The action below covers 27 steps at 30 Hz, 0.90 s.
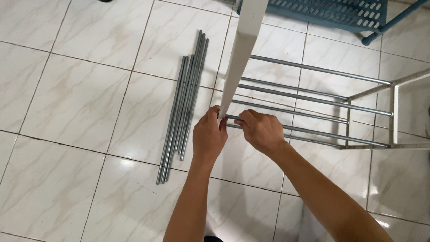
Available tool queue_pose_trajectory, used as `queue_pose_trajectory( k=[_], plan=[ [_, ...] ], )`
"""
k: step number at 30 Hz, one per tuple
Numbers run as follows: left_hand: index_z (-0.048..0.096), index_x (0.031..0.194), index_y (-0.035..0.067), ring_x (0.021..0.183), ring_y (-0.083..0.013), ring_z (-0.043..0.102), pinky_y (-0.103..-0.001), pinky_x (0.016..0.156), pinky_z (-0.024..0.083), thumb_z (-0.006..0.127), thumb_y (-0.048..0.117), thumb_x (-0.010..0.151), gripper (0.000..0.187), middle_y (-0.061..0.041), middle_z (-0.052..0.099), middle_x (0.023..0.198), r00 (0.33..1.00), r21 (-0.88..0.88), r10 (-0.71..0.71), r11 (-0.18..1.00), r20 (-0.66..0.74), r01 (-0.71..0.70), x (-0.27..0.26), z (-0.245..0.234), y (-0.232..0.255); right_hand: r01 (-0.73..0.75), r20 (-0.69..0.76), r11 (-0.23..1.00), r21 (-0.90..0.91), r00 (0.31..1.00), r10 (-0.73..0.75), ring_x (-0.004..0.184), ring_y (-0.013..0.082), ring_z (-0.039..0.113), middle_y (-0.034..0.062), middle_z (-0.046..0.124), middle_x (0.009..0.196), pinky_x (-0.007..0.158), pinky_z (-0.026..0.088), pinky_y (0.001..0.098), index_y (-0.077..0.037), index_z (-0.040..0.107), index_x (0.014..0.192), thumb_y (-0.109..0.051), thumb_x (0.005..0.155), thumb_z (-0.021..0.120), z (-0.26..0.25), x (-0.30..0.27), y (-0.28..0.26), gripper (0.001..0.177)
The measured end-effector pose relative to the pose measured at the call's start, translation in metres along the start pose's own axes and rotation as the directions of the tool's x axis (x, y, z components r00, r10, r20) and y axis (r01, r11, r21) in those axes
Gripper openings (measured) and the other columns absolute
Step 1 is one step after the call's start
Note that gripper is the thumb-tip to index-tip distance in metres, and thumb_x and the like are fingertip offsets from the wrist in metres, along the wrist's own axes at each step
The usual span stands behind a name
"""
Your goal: The person assembles a white plastic shoe rack by inserting metal rods into the side frames. They repeatedly pick up rods from the floor and slide them into the rack slots, working from the bottom upward.
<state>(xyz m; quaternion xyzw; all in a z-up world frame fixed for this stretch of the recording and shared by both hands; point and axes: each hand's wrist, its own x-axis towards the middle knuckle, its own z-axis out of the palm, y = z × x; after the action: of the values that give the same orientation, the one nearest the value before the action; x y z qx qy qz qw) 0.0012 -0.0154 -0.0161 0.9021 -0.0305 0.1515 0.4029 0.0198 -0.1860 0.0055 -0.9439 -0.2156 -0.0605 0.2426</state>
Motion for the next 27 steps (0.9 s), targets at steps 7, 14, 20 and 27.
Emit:
queue_pose_trajectory(
  k=[7,14,20,27],
  plan=[
    [0.057,0.111,0.001,0.073,-0.0369,0.070,-0.045,0.061,0.055,0.077,0.006,0.089,0.030,-0.017,0.070,0.085,0.998,0.013,-0.063,0.998,-0.023,0.063,0.005,-0.002,-0.002,-0.302,0.390,0.950,0.074,0.886,0.251,0.060,0.0280,0.061,0.0124,0.069,0.066,0.053,0.047,0.0432,-0.007,0.068,0.088,-0.026,0.096,0.070,-0.041,0.027,-0.012,0.021],
    [0.055,0.110,0.002,0.078,-0.0344,0.072,-0.042,0.063,0.056,0.072,0.005,0.092,0.025,-0.015,0.071,0.090,0.995,-0.093,0.026,0.995,-0.096,-0.035,0.010,0.001,0.003,-0.337,0.440,0.913,0.230,0.873,0.212,0.051,0.0251,0.055,0.0149,0.067,0.064,0.052,0.045,0.0415,-0.001,0.064,0.095,-0.023,0.095,0.070,-0.076,0.046,-0.007,0.024],
    [0.055,0.112,0.001,0.079,-0.0353,0.070,-0.044,0.064,0.054,0.074,0.010,0.091,0.029,-0.017,0.071,0.095,0.996,-0.038,-0.059,0.998,-0.061,0.056,0.002,0.011,0.003,-0.277,0.419,0.957,0.089,0.882,0.217,0.066,0.0311,0.066,0.0168,0.070,0.078,0.065,0.052,0.0446,-0.006,0.065,0.117,-0.018,0.096,0.066,-0.062,0.031,0.004,0.024],
    [0.056,0.099,0.004,0.083,-0.0306,0.061,-0.043,0.063,0.048,0.079,0.020,0.087,0.030,-0.012,0.061,0.093,0.992,0.077,0.027,0.997,-0.123,-0.017,-0.047,0.021,0.045,0.012,0.256,0.987,-0.161,0.966,0.030,0.107,0.0342,0.064,0.0156,0.069,0.115,0.095,0.051,0.0476,-0.004,0.062,0.127,-0.007,0.088,0.068,-0.097,-0.033,0.059,0.040]
  ],
)
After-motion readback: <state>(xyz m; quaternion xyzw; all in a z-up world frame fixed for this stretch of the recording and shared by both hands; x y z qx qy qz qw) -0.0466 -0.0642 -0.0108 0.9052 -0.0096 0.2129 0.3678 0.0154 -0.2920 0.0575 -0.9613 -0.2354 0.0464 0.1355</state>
